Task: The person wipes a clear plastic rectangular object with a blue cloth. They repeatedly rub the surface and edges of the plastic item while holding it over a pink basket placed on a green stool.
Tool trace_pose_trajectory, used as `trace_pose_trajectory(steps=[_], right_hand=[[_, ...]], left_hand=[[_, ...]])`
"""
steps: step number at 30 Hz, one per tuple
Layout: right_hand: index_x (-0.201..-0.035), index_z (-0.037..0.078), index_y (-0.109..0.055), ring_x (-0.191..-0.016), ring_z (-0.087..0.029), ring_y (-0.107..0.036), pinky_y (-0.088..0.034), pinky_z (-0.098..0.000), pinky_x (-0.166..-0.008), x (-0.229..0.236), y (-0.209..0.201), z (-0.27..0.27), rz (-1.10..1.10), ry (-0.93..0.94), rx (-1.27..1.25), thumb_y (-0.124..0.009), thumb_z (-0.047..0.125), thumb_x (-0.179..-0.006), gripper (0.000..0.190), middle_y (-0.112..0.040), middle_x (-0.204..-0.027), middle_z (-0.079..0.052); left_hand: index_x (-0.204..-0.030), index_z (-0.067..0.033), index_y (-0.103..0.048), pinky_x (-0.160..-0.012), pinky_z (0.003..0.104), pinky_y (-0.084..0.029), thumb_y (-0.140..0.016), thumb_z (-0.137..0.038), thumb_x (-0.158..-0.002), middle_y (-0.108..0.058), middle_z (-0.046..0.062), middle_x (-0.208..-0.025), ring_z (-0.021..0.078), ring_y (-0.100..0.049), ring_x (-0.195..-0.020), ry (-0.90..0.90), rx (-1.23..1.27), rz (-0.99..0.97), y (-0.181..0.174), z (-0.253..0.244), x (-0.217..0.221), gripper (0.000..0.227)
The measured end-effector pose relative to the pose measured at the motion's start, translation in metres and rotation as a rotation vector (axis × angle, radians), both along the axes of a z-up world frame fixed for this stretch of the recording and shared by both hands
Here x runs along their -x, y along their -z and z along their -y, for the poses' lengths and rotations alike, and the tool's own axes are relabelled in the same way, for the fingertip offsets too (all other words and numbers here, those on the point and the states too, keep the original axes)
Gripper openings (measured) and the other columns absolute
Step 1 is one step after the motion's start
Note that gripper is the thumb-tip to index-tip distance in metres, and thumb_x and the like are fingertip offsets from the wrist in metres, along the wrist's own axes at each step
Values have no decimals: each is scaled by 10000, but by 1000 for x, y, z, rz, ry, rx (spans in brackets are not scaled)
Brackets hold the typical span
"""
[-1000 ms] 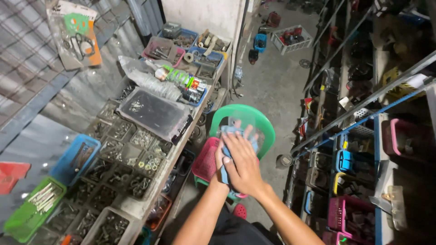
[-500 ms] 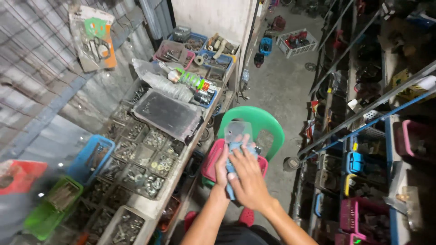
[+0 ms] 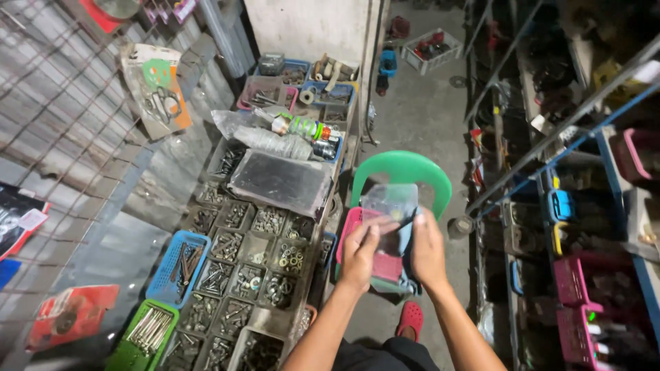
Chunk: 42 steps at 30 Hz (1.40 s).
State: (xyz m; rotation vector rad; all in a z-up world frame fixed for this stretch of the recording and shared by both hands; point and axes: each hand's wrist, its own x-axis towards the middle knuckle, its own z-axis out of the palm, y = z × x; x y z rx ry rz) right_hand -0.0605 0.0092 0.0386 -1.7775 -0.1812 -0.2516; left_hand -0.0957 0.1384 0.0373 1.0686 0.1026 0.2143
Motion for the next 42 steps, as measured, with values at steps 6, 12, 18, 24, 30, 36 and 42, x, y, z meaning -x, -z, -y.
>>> trace_pose_trajectory(steps=[6,12,18,24,30,36,42], right_hand=[[-1060,174,-651,-736,-299,-634,-498,-472,-752,52,-5,-3,-179,-61,281,-581,347,-1024,190,-629,-764,-121],[-848,54,-625,-685,-301,-592,-505,-437,-725,22,-23,2,28,55,241,-564,217,-1075,286,-608,-695,-162],[-834,87,-595,-756,-136,-492,-451,-330,-723,-5,-32,-2,78,212,31,-505,228,-1133,343,-538,-695,-56],[-1390,7,-521,-1186,-253,-542,-376,-529,-1127,14,-13,18,-24,-304,44,-512,167,-1059,368,-628,-1224,-181],[-1054,26,-629,-892,-223,-587,-492,-457,-909,-33,-16,61,-1,-233,154,-450,214,-1111,266,-656,-875,-181],[-1140,56,-694,-950,-170,-606,-476,-449,-984,-103,-25,89,-3,-87,76,-447,262,-1134,322,-728,-957,-113],[-1165,-8,-684,-1033,-292,-663,-463,-528,-1015,-91,2,89,-38,-166,111,-428,246,-1124,364,-735,-1070,-251]], left_hand=[[-939,-112,-689,-584,360,-549,-518,-266,-1030,-692,130,-680,267,-730,-647,-188,-548,-64,-14,-15,12,247],[-891,-108,-554,-432,283,-527,-427,-299,-1065,-709,75,-582,212,-709,-472,84,-715,-16,-13,-24,20,288],[-904,-47,-577,-400,320,-516,-454,-210,-1043,-669,177,-549,265,-677,-433,122,-688,-3,-15,-14,15,247],[-911,-75,-611,-550,461,-533,-484,-248,-1034,-636,210,-553,417,-712,-621,-344,-779,-66,-59,2,-11,247],[-979,-41,-553,-414,331,-547,-402,-250,-1045,-676,197,-577,278,-692,-455,-17,-694,-213,-56,34,-26,266],[-941,-56,-572,-401,349,-540,-464,-239,-1036,-667,163,-540,269,-687,-438,86,-726,-195,-53,68,-36,233],[-919,-68,-604,-420,354,-546,-467,-257,-1022,-641,165,-508,277,-675,-435,-204,-681,-254,-30,82,-64,255]])
